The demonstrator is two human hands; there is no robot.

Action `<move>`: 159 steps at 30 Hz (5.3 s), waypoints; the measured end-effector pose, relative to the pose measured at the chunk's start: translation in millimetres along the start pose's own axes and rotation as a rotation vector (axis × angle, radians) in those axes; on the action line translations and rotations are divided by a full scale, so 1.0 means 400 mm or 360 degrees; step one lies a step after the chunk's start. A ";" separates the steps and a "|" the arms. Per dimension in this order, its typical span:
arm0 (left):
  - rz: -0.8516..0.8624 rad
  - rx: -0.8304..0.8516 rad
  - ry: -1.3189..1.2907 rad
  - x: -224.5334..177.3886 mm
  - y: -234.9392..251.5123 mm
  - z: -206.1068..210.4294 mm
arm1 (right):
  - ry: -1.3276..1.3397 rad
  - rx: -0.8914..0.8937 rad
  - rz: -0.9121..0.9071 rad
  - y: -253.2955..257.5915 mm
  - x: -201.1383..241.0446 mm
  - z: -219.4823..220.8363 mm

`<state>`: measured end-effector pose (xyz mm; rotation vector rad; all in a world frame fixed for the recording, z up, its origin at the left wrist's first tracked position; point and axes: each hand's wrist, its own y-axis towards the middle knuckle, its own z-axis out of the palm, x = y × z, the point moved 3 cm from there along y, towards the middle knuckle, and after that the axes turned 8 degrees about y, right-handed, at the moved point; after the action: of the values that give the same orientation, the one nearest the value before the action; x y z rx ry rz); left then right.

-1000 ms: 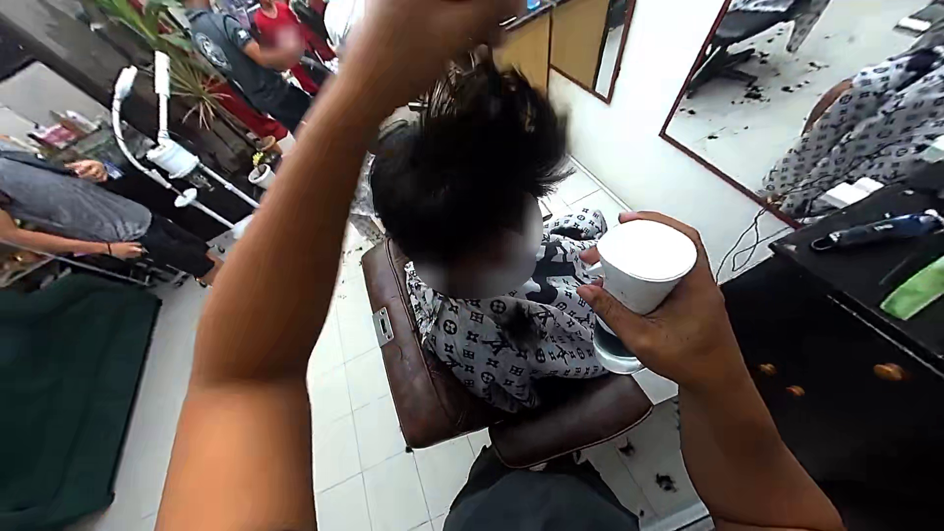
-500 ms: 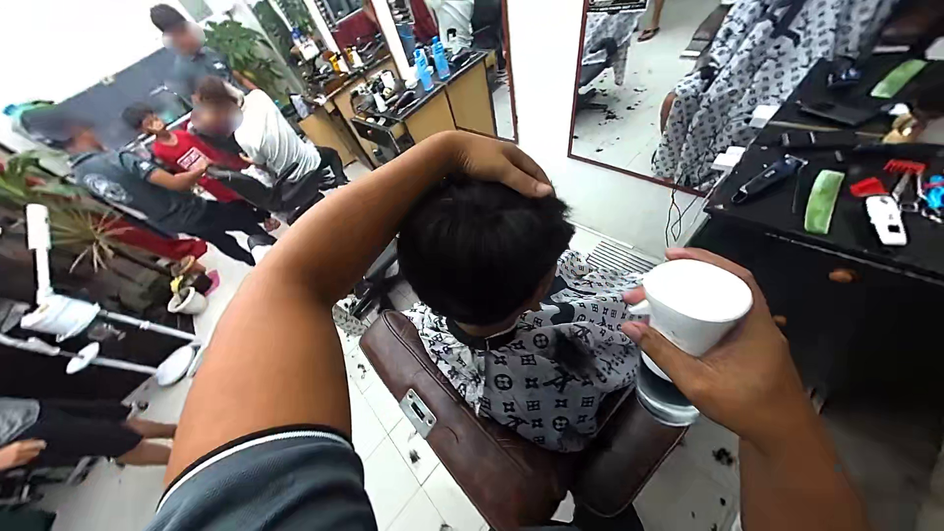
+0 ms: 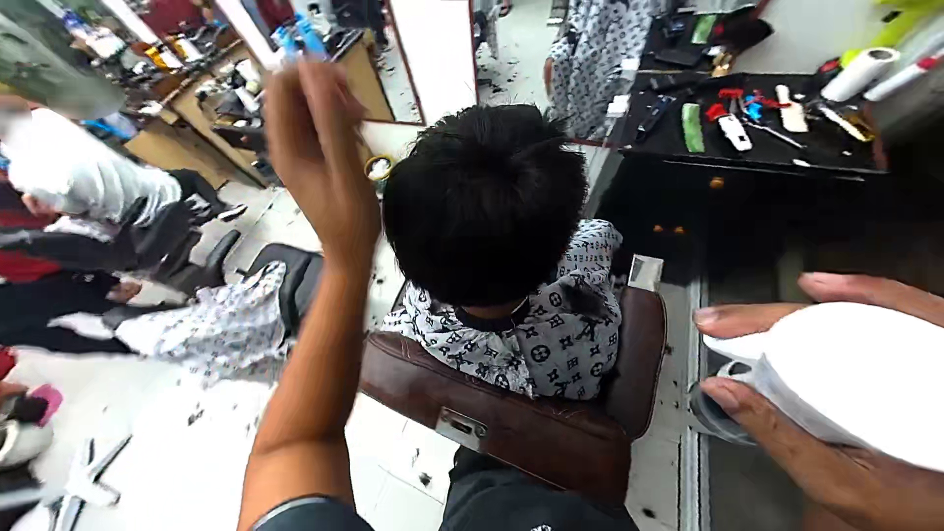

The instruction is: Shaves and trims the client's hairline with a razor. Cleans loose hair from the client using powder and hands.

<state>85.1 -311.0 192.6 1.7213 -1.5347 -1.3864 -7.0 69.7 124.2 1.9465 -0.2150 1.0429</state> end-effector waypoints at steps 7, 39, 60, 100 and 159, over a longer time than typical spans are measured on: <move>0.0504 0.0591 -0.0298 -0.009 -0.383 0.012 | -0.0343 -0.0329 0.0241 -0.041 0.114 0.259; 0.0088 0.1305 -0.2320 0.495 -0.099 0.338 | -0.1469 -0.1287 0.0785 0.213 0.315 0.952; 0.0789 0.2112 -0.2715 -0.031 0.120 0.848 | -0.2745 -0.1826 0.2026 0.822 -0.029 1.030; 0.2831 0.1856 -0.3141 -0.054 0.169 0.628 | -0.3145 -0.2980 0.2846 1.128 -0.368 0.818; 0.2068 0.1740 -0.4077 0.103 0.157 0.844 | -0.3075 -0.3036 0.2589 1.072 -0.459 0.908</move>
<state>-244.7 -272.1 95.9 1.3570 1.5896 0.6004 -129.9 -507.0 166.9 -0.1823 -2.5958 -0.8613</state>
